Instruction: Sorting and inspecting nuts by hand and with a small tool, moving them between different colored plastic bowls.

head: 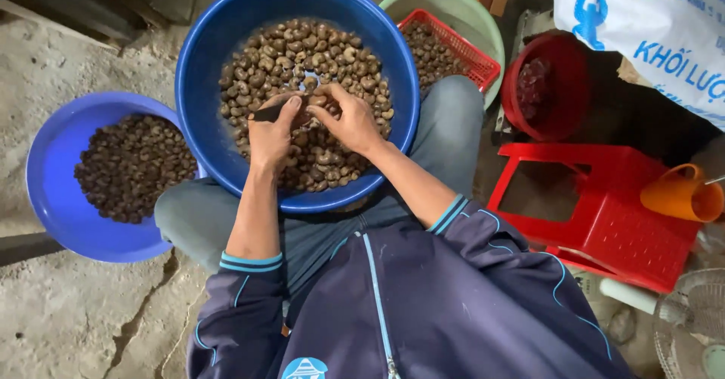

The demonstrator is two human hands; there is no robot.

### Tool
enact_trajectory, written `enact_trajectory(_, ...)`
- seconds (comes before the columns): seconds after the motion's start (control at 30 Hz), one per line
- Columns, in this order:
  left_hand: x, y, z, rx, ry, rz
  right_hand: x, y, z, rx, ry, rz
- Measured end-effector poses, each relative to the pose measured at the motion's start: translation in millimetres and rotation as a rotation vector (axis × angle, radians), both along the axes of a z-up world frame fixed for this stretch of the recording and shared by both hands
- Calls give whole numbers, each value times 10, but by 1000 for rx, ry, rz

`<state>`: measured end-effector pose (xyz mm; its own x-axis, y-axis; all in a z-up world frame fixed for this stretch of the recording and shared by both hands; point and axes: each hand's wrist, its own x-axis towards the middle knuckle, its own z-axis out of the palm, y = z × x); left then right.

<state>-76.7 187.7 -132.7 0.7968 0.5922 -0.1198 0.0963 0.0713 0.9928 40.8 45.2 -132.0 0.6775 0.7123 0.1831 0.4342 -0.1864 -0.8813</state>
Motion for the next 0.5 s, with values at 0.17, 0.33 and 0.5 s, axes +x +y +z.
enact_trajectory(0.17, -24, -10, -49, -67, 31, 4, 20, -15, -98, -32, -32, 46)
enact_trajectory(0.33, -115, 32, -58, -82, 62, 20, -8, 7, -197, -88, -45, 53)
enact_trajectory(0.5, -105, -21, -169, -51, -11, 11, -45, 22, -92, -127, 8, 47)
